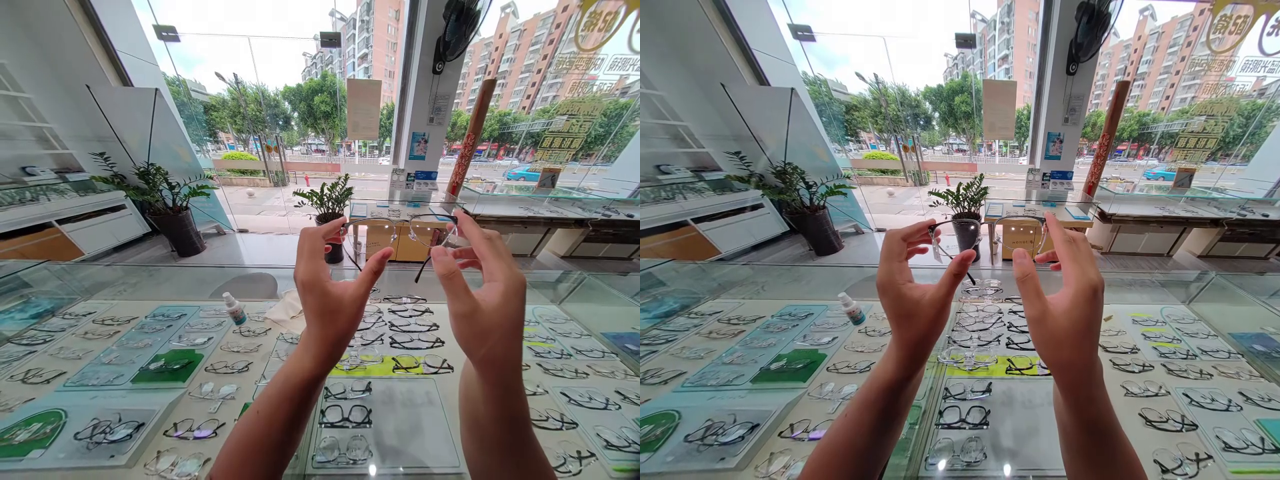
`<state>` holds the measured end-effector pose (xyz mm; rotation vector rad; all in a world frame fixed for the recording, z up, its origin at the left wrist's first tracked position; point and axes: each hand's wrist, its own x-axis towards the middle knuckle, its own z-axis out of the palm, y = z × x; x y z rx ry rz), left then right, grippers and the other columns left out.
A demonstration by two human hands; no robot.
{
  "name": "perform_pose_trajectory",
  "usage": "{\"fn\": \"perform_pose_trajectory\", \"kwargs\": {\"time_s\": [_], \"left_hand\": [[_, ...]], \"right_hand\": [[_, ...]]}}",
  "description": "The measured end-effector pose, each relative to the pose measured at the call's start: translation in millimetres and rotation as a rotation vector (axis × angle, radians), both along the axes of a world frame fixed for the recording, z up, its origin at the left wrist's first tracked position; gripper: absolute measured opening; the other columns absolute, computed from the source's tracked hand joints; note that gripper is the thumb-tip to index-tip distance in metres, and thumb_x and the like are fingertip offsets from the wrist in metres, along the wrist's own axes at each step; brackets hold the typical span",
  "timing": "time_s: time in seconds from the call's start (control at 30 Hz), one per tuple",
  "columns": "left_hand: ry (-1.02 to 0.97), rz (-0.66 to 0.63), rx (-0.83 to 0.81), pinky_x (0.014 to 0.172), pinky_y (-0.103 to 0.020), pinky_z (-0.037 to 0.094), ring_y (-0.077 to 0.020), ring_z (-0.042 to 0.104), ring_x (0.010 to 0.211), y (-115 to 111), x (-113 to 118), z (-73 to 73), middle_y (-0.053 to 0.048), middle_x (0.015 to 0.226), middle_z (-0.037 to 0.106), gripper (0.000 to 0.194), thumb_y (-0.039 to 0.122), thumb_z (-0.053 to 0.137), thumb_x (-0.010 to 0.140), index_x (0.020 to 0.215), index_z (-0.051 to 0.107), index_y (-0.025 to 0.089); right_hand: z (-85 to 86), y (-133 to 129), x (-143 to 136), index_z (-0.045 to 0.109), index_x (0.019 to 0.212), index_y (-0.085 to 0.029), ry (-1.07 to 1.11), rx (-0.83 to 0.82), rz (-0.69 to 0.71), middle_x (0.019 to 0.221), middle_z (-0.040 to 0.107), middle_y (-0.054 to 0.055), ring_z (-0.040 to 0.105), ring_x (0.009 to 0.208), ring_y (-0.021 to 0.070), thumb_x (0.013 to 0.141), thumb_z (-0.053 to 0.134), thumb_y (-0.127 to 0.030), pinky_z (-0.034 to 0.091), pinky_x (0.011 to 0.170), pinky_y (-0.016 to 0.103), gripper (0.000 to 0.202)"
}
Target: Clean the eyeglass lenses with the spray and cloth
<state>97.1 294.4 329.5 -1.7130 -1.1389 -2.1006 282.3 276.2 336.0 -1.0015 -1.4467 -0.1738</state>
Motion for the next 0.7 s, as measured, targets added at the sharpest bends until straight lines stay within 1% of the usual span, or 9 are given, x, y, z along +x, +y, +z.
{"fn": "perform_pose_trajectory", "kwargs": {"time_s": [0.1,0.3,0.47,0.7], "left_hand": [[0.007,0.007,0.021,0.087,-0.040,0.057,-0.0214,0.068,0.097,-0.9,-0.1,0.5,-0.005,0.109,0.072,0.054,0.050,0.093,0.081,0.122,0.068,0.025],[0.008,0.012,0.033,0.087,-0.040,0.058,-0.0214,0.067,0.095,-1.0,-0.6,0.6,-0.005,0.108,0.071,0.056,0.050,0.095,0.079,0.122,0.068,0.026],[0.014,0.017,0.043,0.085,-0.038,0.057,-0.0210,0.067,0.095,-2.6,-0.9,1.3,-0.004,0.107,0.071,0.056,0.049,0.095,0.079,0.122,0.068,0.026],[0.023,0.023,0.050,0.084,-0.038,0.057,-0.0208,0.066,0.096,-1.7,-1.4,0.8,-0.004,0.107,0.070,0.057,0.049,0.095,0.079,0.123,0.068,0.025]], "right_hand": [[-0.8,1.4,-0.3,0.067,0.149,-0.025,-0.001,-0.011,0.019,0.122,0.077,0.010,0.072,0.090,0.0238,0.099,0.067,-0.042,0.062,0.084,0.046,0.053],[-1.5,2.5,-1.4,0.068,0.148,-0.024,0.011,-0.030,0.033,0.120,0.077,0.011,0.072,0.090,0.0244,0.099,0.066,-0.042,0.061,0.088,0.050,0.052],[-1.6,2.2,-2.7,0.067,0.149,-0.025,0.007,-0.034,0.033,0.116,0.077,0.009,0.072,0.089,0.0244,0.101,0.064,-0.044,0.061,0.085,0.048,0.052],[-2.2,2.7,-3.5,0.066,0.150,-0.023,0.013,-0.056,0.044,0.117,0.077,0.010,0.073,0.089,0.0241,0.101,0.063,-0.044,0.061,0.084,0.047,0.053]]}}
